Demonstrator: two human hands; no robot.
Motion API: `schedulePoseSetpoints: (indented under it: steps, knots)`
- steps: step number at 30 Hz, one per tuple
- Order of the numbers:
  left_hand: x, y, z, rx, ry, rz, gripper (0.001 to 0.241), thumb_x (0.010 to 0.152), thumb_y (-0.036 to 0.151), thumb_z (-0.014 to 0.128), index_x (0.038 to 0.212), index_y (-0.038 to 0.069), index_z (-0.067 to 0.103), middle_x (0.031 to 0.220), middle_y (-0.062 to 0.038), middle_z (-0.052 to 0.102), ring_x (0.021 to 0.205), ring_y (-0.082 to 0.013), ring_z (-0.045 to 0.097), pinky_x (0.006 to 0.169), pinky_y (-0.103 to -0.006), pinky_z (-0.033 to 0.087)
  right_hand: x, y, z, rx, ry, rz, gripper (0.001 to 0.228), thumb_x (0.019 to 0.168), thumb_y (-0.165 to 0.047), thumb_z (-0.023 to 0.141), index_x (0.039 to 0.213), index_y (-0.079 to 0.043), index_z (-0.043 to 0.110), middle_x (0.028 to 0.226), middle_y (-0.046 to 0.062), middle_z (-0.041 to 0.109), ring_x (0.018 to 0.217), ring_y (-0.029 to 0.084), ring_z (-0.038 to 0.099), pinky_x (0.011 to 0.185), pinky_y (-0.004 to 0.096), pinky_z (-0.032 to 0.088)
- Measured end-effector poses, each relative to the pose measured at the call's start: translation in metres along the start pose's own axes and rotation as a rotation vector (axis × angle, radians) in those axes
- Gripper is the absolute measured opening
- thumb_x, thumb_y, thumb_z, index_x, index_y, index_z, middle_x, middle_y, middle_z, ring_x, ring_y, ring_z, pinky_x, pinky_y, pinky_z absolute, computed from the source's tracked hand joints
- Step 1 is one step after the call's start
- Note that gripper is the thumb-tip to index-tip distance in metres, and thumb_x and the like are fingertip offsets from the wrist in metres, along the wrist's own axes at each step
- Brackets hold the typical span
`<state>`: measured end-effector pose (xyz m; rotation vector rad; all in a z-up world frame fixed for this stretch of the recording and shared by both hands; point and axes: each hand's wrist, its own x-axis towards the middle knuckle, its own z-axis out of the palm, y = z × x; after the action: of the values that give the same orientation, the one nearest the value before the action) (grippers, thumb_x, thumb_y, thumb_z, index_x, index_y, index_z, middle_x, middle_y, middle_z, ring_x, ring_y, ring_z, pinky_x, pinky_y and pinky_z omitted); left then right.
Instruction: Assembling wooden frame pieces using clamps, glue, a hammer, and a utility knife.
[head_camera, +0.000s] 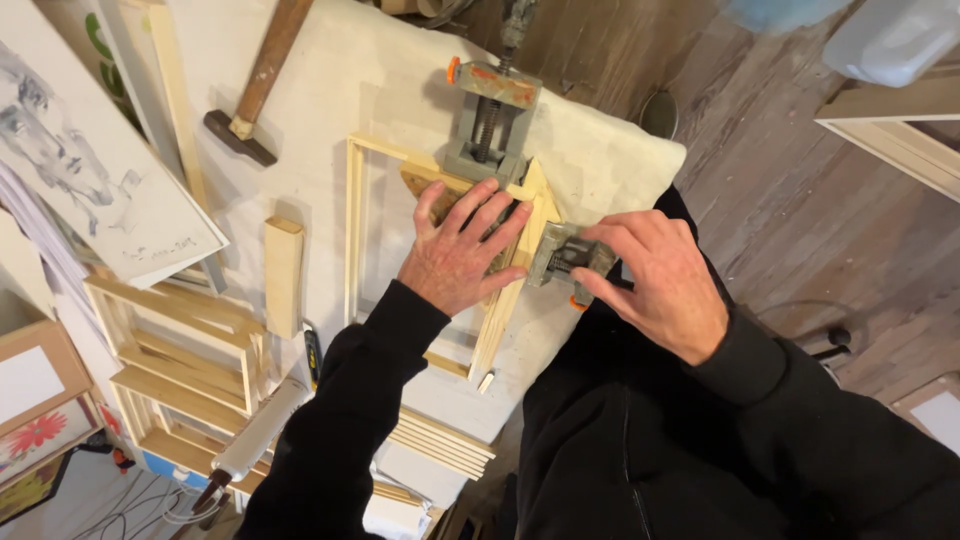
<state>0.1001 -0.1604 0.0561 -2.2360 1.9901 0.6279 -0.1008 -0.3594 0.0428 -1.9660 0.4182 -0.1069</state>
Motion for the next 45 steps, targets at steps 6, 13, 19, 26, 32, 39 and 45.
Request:
schedulePoseSetpoints:
  steps: [6, 13, 19, 26, 32, 39, 45]
  knots:
    - [-0.001, -0.001, 0.005, 0.012, 0.014, 0.022, 0.080, 0.091, 0.061, 0.073, 0.154, 0.019, 0.049, 0.151, -0.005, 0.046, 0.148, -0.0218, 0.032, 0.118, -0.0639, 0.020, -0.071, -0.012, 0.054, 0.173, -0.265, 0.352, 0.020, 0.096, -0.035, 0.078, 0.099, -0.017, 0.070, 0.094, 0.001, 0.071, 0.085, 0.013, 0.071, 0.078, 0.028, 0.057]
    - [0.002, -0.004, 0.005, 0.014, 0.023, 0.019, 0.079, 0.091, 0.060, 0.073, 0.154, 0.019, 0.049, 0.151, -0.005, 0.046, 0.149, -0.0219, 0.033, 0.119, -0.0634, 0.019, -0.071, -0.030, 0.136, 0.848, -0.206, 0.643, 0.053, 0.085, -0.024, 0.077, 0.131, -0.006, 0.056, 0.115, 0.001, 0.066, 0.085, 0.007, 0.066, 0.062, 0.026, 0.057]
    - [0.003, -0.003, 0.004, 0.030, 0.016, 0.019, 0.078, 0.093, 0.059, 0.072, 0.155, 0.017, 0.049, 0.151, -0.006, 0.046, 0.149, -0.0225, 0.033, 0.119, -0.0634, 0.019, -0.066, -0.020, 0.162, 0.791, -0.122, 0.638, 0.046, 0.087, -0.024, 0.080, 0.127, -0.004, 0.068, 0.103, 0.003, 0.075, 0.083, 0.008, 0.065, 0.068, 0.026, 0.053]
    - [0.001, 0.000, 0.001, 0.002, 0.020, 0.012, 0.074, 0.094, 0.056, 0.071, 0.153, 0.018, 0.051, 0.150, -0.006, 0.047, 0.148, -0.0224, 0.034, 0.119, -0.0642, 0.018, -0.070, -0.025, 0.160, 0.801, -0.124, 0.684, 0.051, 0.085, -0.030, 0.079, 0.128, -0.005, 0.067, 0.106, 0.001, 0.073, 0.078, 0.009, 0.062, 0.065, 0.026, 0.052]
    - [0.002, 0.001, 0.002, 0.003, 0.018, 0.008, 0.073, 0.093, 0.055, 0.072, 0.152, 0.018, 0.051, 0.151, -0.005, 0.047, 0.148, -0.0222, 0.035, 0.119, -0.0641, 0.019, -0.083, -0.028, 0.069, 0.294, -0.131, 0.229, 0.054, 0.082, -0.035, 0.082, 0.126, -0.008, 0.066, 0.103, 0.006, 0.073, 0.091, 0.023, 0.069, 0.079, 0.035, 0.055]
    - [-0.003, 0.003, 0.003, 0.002, 0.013, 0.003, 0.076, 0.092, 0.057, 0.071, 0.154, 0.017, 0.050, 0.151, -0.006, 0.045, 0.148, -0.0236, 0.034, 0.118, -0.0650, 0.020, -0.101, 0.028, -0.021, -0.306, 0.007, 0.031, 0.047, 0.078, -0.024, 0.077, 0.120, -0.007, 0.064, 0.115, 0.013, 0.068, 0.101, 0.033, 0.066, 0.085, 0.043, 0.054]
    - [-0.004, 0.004, 0.001, 0.023, 0.006, 0.005, 0.077, 0.092, 0.058, 0.072, 0.153, 0.018, 0.050, 0.150, -0.005, 0.046, 0.148, -0.0226, 0.034, 0.119, -0.0652, 0.021, -0.121, 0.067, -0.005, -0.087, -0.118, 0.123, 0.036, 0.093, -0.021, 0.069, 0.125, -0.007, 0.065, 0.106, 0.011, 0.068, 0.093, 0.031, 0.068, 0.080, 0.040, 0.055]
